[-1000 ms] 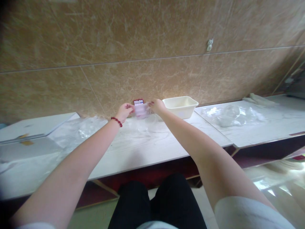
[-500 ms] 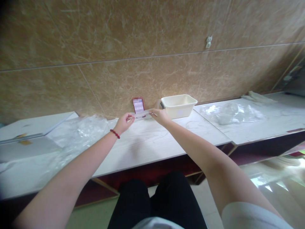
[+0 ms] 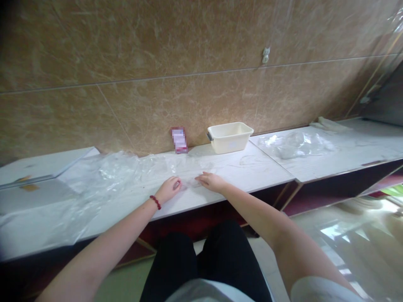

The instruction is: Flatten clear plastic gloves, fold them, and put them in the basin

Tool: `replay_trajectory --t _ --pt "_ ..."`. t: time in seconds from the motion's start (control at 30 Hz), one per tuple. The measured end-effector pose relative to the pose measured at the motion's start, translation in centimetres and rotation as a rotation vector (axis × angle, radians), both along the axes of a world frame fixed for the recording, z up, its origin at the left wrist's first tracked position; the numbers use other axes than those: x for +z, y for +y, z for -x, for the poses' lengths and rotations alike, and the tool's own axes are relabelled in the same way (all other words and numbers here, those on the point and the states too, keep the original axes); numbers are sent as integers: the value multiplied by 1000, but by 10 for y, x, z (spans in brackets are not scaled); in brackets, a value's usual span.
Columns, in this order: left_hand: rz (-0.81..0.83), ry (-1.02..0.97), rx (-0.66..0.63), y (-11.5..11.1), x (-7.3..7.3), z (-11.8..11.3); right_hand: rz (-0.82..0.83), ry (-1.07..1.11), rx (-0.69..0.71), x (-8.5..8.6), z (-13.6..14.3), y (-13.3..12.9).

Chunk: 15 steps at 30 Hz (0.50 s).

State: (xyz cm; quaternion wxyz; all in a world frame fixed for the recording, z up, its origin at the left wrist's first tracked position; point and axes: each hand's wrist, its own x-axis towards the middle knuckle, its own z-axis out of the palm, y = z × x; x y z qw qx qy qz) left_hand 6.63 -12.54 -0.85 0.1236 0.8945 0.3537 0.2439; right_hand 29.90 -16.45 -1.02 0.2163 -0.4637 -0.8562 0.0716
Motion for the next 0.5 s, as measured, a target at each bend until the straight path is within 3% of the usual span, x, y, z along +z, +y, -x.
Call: replay_trajectory --t 0.23,0.5 --pt "30 39 -26 -18 -2 2 -17 -44 45 7 4 -12" --pt "40 71 -76 -13 -6 15 74 -160 -19 5 5 -24"
